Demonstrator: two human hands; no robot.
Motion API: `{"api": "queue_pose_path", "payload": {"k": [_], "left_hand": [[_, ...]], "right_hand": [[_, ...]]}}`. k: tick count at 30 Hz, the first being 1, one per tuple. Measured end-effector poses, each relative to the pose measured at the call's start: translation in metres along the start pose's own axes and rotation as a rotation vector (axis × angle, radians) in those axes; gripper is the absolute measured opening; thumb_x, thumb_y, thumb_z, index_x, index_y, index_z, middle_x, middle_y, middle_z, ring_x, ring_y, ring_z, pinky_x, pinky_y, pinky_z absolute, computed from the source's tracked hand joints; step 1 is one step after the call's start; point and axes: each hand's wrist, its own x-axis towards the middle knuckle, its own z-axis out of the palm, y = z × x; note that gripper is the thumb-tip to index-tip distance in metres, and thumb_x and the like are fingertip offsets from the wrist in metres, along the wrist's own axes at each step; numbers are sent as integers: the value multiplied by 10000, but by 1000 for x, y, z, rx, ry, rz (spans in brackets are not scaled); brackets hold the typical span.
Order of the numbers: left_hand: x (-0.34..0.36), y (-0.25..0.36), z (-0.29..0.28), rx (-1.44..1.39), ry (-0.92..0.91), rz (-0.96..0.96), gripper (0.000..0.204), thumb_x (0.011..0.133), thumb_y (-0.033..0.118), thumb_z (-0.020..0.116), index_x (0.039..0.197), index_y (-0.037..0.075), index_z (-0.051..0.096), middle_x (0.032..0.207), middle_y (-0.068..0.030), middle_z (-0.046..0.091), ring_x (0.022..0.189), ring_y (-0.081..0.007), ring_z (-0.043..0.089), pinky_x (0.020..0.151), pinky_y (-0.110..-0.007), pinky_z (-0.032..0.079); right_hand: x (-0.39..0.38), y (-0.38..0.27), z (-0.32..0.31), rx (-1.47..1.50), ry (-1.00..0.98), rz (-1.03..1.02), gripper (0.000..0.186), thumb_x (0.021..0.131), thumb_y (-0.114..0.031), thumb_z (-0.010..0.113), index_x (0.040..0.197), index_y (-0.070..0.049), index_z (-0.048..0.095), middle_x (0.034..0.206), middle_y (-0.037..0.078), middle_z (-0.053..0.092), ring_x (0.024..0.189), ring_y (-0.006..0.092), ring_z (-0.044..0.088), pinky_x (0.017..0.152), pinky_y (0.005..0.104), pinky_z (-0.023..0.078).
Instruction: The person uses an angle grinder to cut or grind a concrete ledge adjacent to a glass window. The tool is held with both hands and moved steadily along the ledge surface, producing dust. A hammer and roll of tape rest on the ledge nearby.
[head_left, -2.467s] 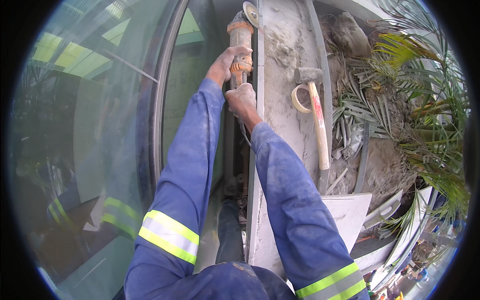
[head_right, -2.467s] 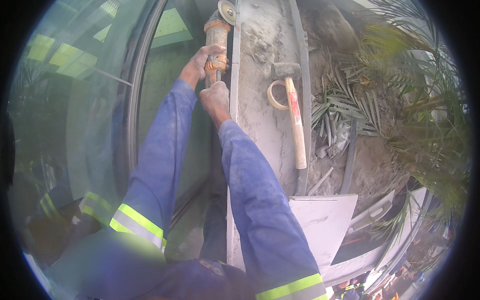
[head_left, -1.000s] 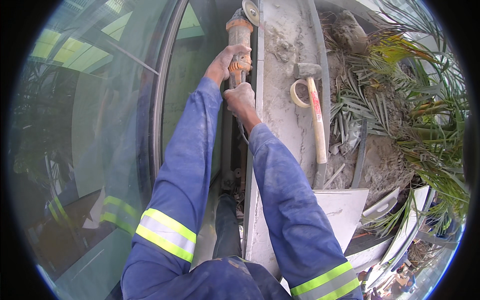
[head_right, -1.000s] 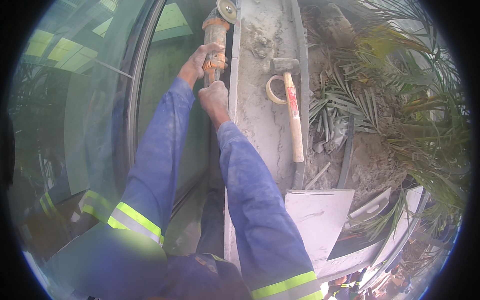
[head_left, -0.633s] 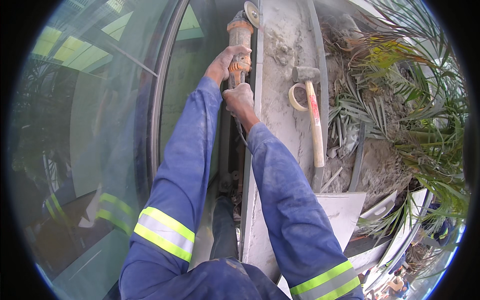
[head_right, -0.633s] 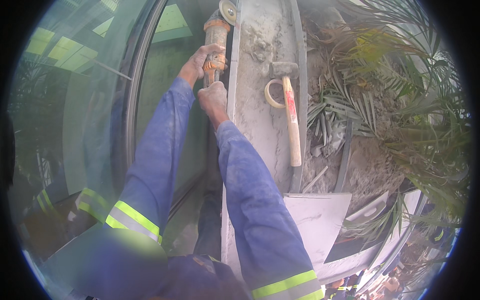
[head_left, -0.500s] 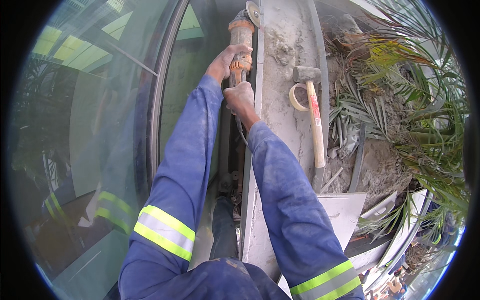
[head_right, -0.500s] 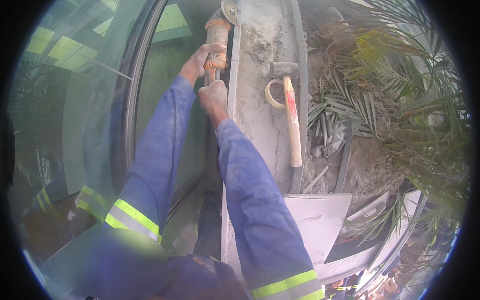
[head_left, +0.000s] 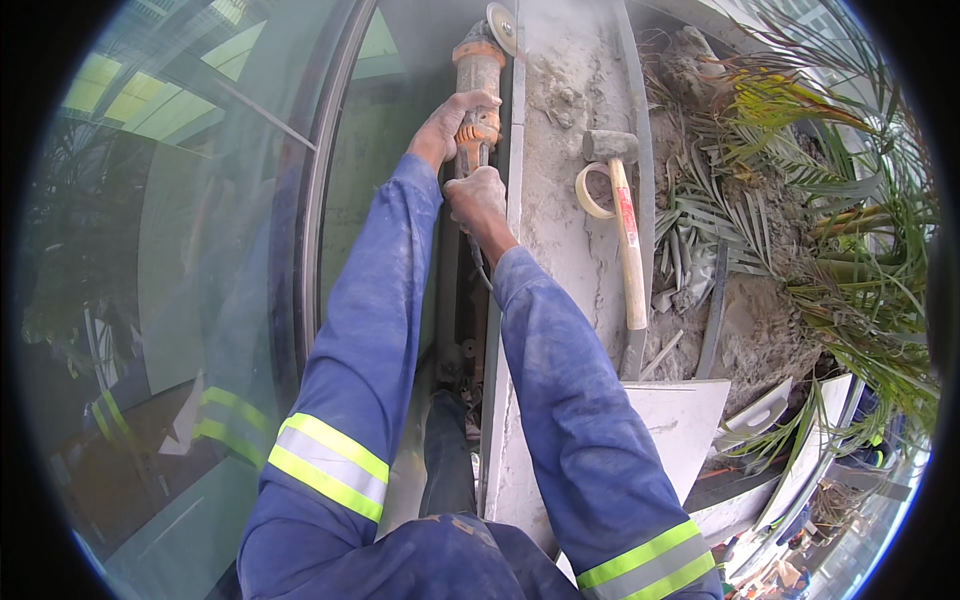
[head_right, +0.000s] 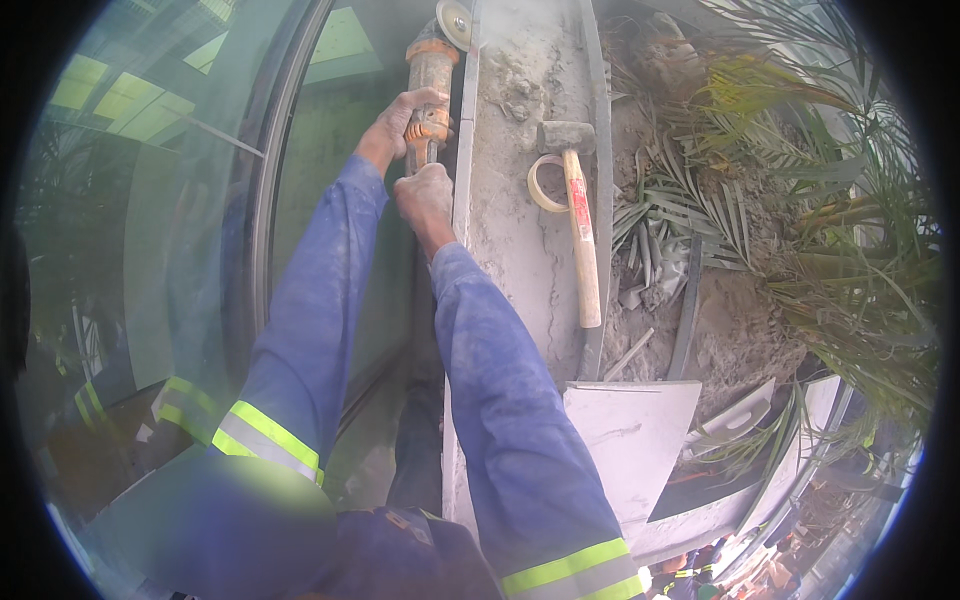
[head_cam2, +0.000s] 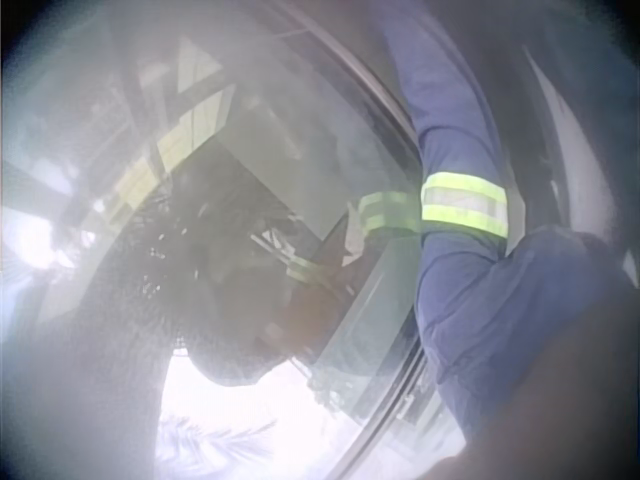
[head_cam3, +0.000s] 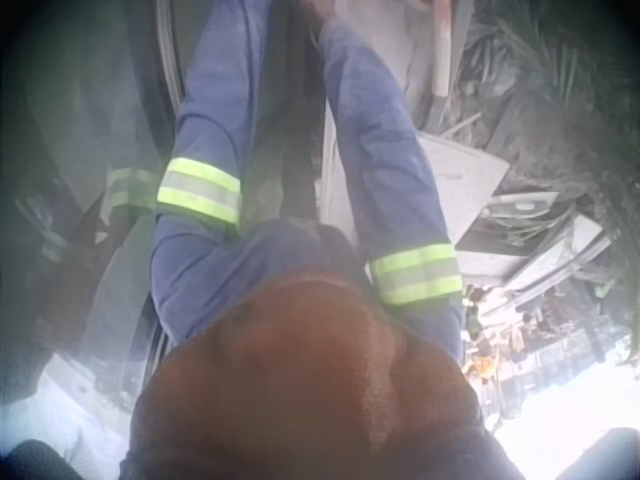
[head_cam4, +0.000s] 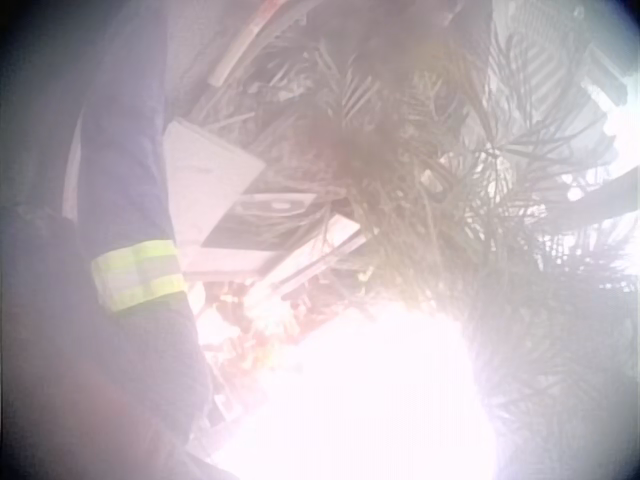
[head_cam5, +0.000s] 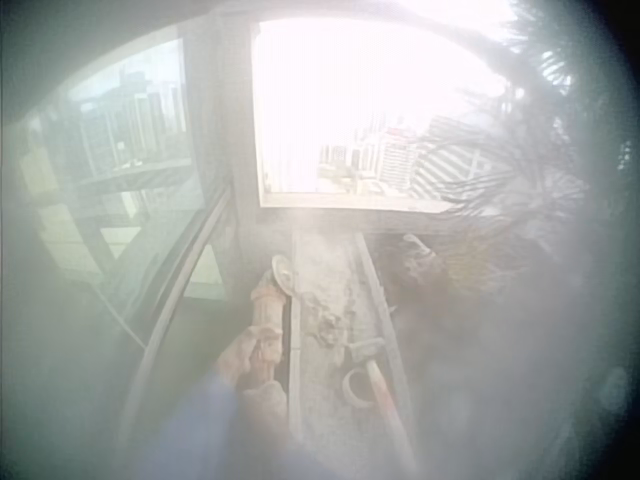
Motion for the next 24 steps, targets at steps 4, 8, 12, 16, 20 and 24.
{"api": "queue_pose_path", "payload": {"k": [4,8,12,16,20,24], "left_hand": [[-9,1,8,2,23,-14,541,678,264,836,1093,16,594,853,-96,649,659,-221,681,622,-367,606],[-16,3,9,-12,28,-38,537,665,262,841,1081,27,597,836,-79,640,636,-208,666,605,-356,598],[-17,2,10,-14,22,-47,520,678,257,839,1075,27,594,832,-82,640,626,-206,667,595,-362,600],[-12,-1,2,-18,2,-26,549,700,279,830,1109,1,592,870,-133,667,679,-255,702,649,-401,617],[-10,-4,0,-12,-7,-10,568,710,290,827,1127,-15,590,885,-158,680,701,-282,718,676,-415,626],[-8,-5,1,-17,-14,-15,557,716,289,823,1119,-17,590,879,-154,678,692,-274,716,669,-407,624]], "right_hand": [[2,6,-1,-12,-7,3,293,800,-109,651,971,121,713,965,323,721,952,421,738,852,451,579],[-3,4,0,-17,-11,3,304,801,-110,653,994,119,708,996,327,718,979,425,731,868,453,575],[-3,8,0,-10,-10,1,309,801,-110,653,1004,118,705,1014,331,715,999,435,723,882,465,569],[-3,9,3,-15,-3,-15,304,800,-112,655,992,118,707,1018,339,711,1014,446,716,894,470,563],[-5,9,1,1,-24,-6,306,798,-112,656,992,120,708,1022,344,709,1022,451,712,896,468,563],[-2,11,1,4,-19,-13,299,798,-107,650,984,119,710,1013,345,709,1016,448,715,888,470,565]]}}
